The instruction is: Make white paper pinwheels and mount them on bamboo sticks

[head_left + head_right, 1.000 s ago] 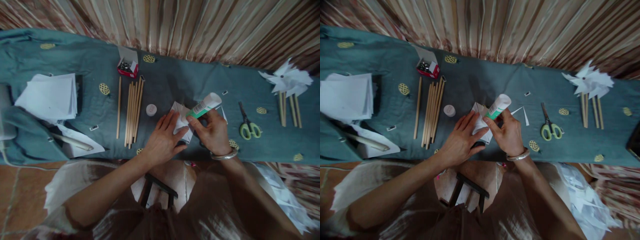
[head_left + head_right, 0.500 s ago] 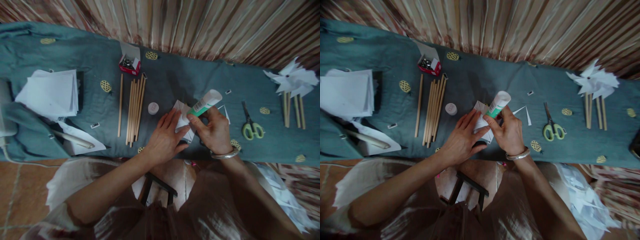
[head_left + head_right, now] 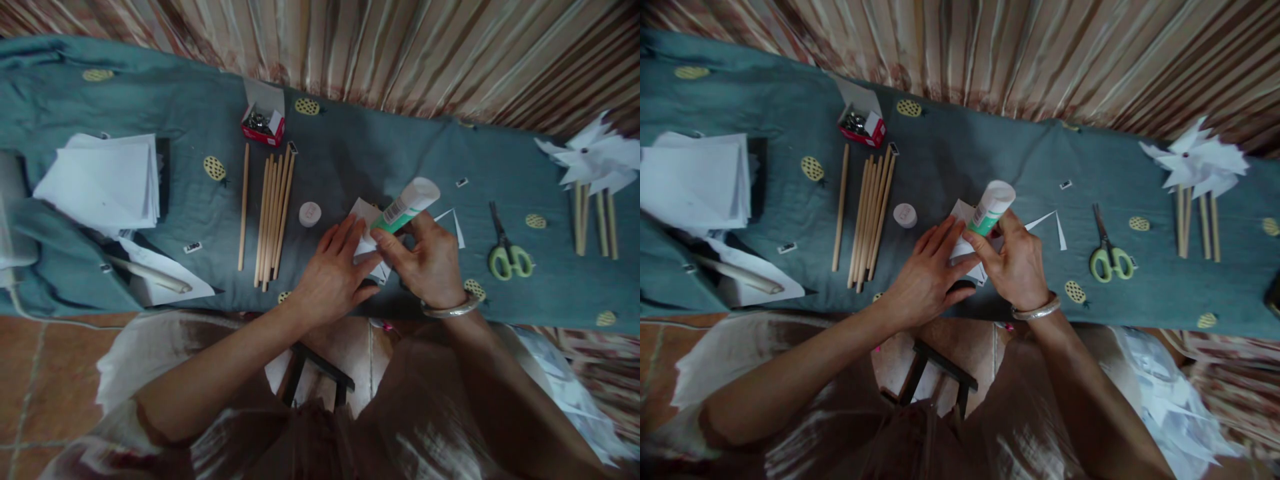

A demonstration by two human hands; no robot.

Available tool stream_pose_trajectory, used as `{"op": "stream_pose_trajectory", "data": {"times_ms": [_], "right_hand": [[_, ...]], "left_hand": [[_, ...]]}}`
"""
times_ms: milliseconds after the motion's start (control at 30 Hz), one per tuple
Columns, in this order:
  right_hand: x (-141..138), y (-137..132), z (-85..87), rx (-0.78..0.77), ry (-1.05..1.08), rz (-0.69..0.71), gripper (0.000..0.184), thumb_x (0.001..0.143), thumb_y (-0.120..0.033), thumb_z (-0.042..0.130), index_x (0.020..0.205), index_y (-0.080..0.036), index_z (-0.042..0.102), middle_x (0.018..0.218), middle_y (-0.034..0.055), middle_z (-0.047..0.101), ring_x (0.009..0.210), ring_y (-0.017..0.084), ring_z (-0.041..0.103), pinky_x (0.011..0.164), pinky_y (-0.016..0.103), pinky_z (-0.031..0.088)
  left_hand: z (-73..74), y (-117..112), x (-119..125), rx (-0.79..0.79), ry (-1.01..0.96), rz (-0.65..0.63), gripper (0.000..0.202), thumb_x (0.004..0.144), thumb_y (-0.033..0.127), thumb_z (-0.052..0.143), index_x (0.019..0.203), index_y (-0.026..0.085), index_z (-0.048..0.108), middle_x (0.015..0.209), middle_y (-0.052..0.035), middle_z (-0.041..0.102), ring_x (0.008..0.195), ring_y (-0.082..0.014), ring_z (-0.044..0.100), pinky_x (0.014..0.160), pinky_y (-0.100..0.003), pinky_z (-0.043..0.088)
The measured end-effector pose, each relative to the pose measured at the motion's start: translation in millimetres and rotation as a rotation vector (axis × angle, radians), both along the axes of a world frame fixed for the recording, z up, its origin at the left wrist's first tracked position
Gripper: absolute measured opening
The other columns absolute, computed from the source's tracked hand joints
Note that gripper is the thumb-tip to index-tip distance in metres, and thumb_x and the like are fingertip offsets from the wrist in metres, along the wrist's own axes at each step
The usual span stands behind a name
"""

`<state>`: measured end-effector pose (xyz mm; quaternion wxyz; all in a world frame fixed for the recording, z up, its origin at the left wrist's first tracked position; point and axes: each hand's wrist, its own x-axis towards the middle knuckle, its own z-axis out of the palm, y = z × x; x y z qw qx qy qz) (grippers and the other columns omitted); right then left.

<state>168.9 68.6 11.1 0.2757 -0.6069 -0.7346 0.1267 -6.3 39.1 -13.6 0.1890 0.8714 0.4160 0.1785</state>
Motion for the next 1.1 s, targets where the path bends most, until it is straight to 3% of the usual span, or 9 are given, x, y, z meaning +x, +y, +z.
{"op": "stream_pose_trajectory", "data": {"times_ms": [700,1100], "right_hand": [[2.8,-8.5,0.6,0.052,-0.093,0.091,0.041,0.092,-0.059,0.052,0.082,-0.02,0.058,0.073,0.0054,0.064,0.068,0.022,0.064,0.062,0.034,0.049],[4.6,-11.7,0.0,0.064,-0.102,0.114,0.04,0.093,-0.057,0.052,0.087,-0.019,0.06,0.077,0.0061,0.066,0.071,0.022,0.066,0.064,0.034,0.05]], "left_hand": [[2.3,0.5,-0.8,-0.009,-0.003,-0.007,0.043,0.087,0.043,0.067,0.122,0.018,0.064,0.157,-0.0206,0.036,0.148,-0.041,0.026,0.113,-0.063,0.032],[0.9,0.8,-0.9,-0.002,0.011,-0.013,0.047,0.087,0.045,0.067,0.125,0.018,0.062,0.158,-0.0204,0.034,0.149,-0.0411,0.025,0.114,-0.062,0.032]]}}
